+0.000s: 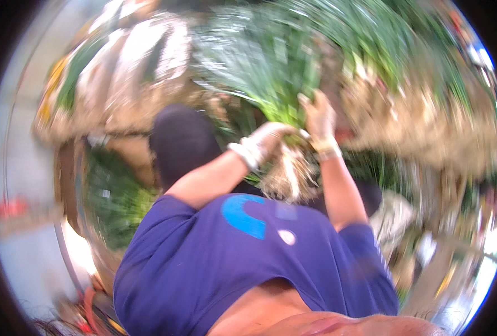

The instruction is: The person sorts bundles of green onions by hand, removing loose or damaged outer leaves and arranging the clean stalks into a large pile.

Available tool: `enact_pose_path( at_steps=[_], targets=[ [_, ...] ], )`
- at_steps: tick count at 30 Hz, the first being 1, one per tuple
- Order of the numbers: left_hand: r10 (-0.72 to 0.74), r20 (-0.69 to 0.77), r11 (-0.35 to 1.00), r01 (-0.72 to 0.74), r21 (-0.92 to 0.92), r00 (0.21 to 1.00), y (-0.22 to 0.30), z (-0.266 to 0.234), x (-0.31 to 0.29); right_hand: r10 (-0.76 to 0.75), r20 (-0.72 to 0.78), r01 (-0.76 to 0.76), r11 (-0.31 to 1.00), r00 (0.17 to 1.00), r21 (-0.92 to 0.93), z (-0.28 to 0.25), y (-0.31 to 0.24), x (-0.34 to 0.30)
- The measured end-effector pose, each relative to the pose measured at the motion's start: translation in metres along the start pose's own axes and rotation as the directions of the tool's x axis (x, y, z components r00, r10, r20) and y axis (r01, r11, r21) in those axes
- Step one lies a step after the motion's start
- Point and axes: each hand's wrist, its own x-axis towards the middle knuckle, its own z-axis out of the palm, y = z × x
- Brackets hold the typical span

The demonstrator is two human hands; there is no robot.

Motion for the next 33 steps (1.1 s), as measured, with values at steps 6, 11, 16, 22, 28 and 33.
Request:
enact_pose_path(
  at_steps=[6, 11, 16, 22, 28, 33],
  targets=[
    [-0.039, 0.034, 0.990, 0.043, -0.131, 0.999, -0.022, -0.019, 0.006, 0.172, 0.061, -0.182, 0.954, 0.983, 0.239, 0.011, -0.002, -0.013],
    [0.006, 0.291, 0.965, 0.071, -0.253, 0.957, -0.009, -0.010, -0.011, 0.248, 0.409, -0.457, 0.185, 0.878, 0.870, -0.012, 0.081, 0.036],
    [0.250, 0.220, 0.959, -0.209, -0.194, 0.943, 0.035, -0.008, -0.037, -0.526, 0.557, 0.761, 0.526, 0.643, -0.381, 0.004, 0.123, -0.069],
    [0.431, 0.235, 0.880, -0.348, -0.323, 0.871, 0.055, -0.027, -0.022, -0.124, 0.871, 0.878, 0.131, 0.475, -0.461, -0.010, 0.110, -0.055],
    [0.332, 0.211, 0.908, -0.251, -0.334, 0.920, 0.041, -0.032, 0.005, -0.169, -0.179, -0.075, 0.493, 0.969, -0.867, -0.098, 0.040, 0.106],
    [0.251, 0.214, 0.930, -0.174, -0.323, 0.944, 0.040, -0.031, 0.006, 0.263, -0.181, -0.317, 0.852, 0.947, -0.418, -0.085, 0.027, 0.097]
  ],
)
